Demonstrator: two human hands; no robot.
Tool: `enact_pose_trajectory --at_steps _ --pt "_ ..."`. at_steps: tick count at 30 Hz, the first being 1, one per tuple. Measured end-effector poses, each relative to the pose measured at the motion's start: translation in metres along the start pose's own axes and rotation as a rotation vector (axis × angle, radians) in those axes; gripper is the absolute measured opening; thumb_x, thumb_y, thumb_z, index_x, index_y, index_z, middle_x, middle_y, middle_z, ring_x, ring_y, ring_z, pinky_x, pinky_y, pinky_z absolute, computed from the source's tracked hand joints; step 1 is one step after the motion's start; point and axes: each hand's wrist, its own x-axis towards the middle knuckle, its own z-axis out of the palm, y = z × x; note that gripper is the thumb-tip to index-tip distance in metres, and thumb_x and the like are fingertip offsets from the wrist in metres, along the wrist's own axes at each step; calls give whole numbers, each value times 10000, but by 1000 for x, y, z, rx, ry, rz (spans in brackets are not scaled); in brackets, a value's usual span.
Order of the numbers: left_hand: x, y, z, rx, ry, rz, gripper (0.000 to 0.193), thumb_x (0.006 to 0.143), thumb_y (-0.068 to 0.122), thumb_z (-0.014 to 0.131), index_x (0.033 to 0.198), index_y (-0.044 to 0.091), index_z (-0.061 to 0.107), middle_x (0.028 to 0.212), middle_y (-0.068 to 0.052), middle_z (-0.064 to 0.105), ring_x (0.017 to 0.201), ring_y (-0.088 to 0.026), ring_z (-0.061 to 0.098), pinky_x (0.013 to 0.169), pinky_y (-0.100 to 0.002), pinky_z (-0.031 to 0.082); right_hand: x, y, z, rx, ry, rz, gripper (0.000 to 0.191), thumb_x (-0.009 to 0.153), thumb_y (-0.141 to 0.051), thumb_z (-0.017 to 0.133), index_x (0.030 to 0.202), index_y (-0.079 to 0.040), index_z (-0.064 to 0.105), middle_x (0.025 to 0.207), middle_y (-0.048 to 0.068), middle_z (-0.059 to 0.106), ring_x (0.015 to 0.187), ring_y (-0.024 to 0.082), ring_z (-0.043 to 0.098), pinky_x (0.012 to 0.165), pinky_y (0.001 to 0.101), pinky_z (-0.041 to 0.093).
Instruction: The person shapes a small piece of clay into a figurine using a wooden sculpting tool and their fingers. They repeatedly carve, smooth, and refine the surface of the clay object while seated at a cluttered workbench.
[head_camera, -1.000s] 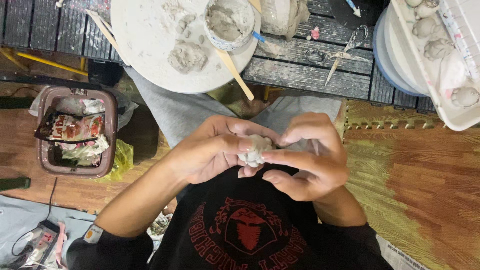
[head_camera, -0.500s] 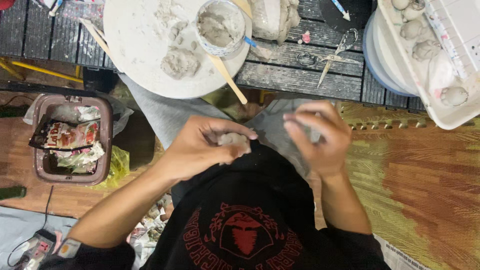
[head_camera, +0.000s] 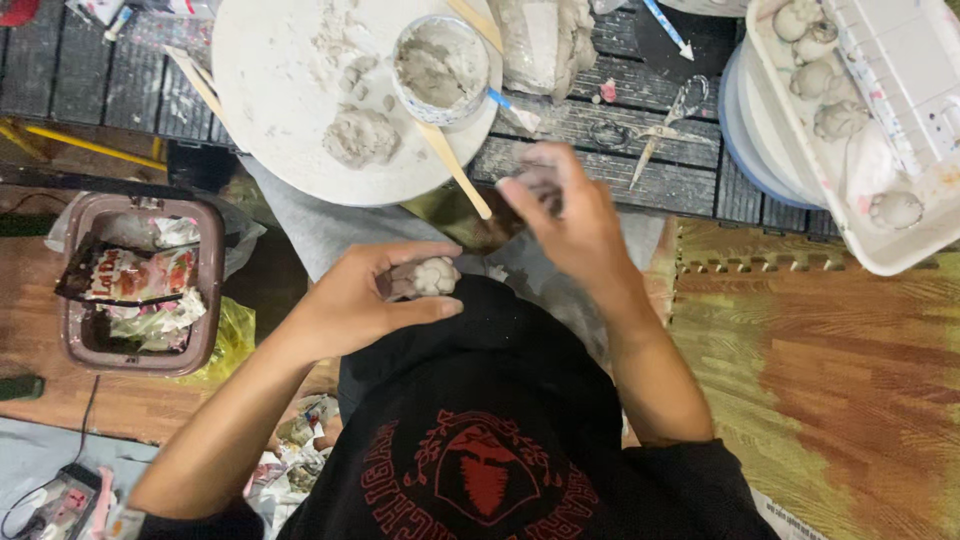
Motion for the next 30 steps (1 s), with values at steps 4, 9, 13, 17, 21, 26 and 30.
enact_pose_trajectory --at_steps 4,9,13,17,21,26,30 --pt "-9 -10 -9 -213 60 109 507 869 26 768 1348 -7 607 1164 -45 692 1049 -76 640 943 -250 537 11 -10 22 82 31 -43 388 953 -205 818 1158 -33 537 943 100 748 816 123 727 713 250 596" --pt "-17 -23 -16 -355 132 249 422 938 -60 717 1331 -42 565 1286 -79 649 1197 -126 626 1060 -286 521 16 -17 52 158 -147 17 589 868 -175 849 1340 -41 524 895 114 752 730 128 646 642 265 519" --pt "-25 -26 -29 -393 184 273 429 955 -54 698 1363 -39 566 1294 -71 640 1192 -118 615 1058 -276 513 10 -13 71 -2 153 -446 341 905 -97 848 1189 -4 684 1038 123 715 880 156 680 750 294 549" --pt "-30 -27 -40 -381 129 320 436 974 -58 687 1393 -44 565 1307 -81 630 1225 -118 606 1086 -268 496 0 3 79 3 305 -494 209 947 -26 816 1124 1 707 957 118 715 778 146 654 661 264 513" --pt "-29 -31 -42 -372 165 248 458 954 -54 706 1392 -15 576 1232 -82 654 1146 -106 640 1006 -257 551 0 26 79 164 414 -371 91 1036 -22 737 1091 17 676 963 103 736 794 162 706 695 264 571" --pt "-13 -42 -36 -377 31 153 661 878 -71 715 1474 35 450 1270 -98 621 1035 -121 645 877 -266 566 3 48 83 817 335 106 162 1066 -165 691 978 -33 660 766 69 687 623 156 661 538 270 531" --pt "2 -51 -28 -389 52 93 759 850 -47 739 1518 55 393 1212 -126 618 1016 -143 667 827 -272 602 -7 58 90 870 321 325 196 1011 -238 666 983 -46 695 789 73 720 657 166 695 583 275 554"
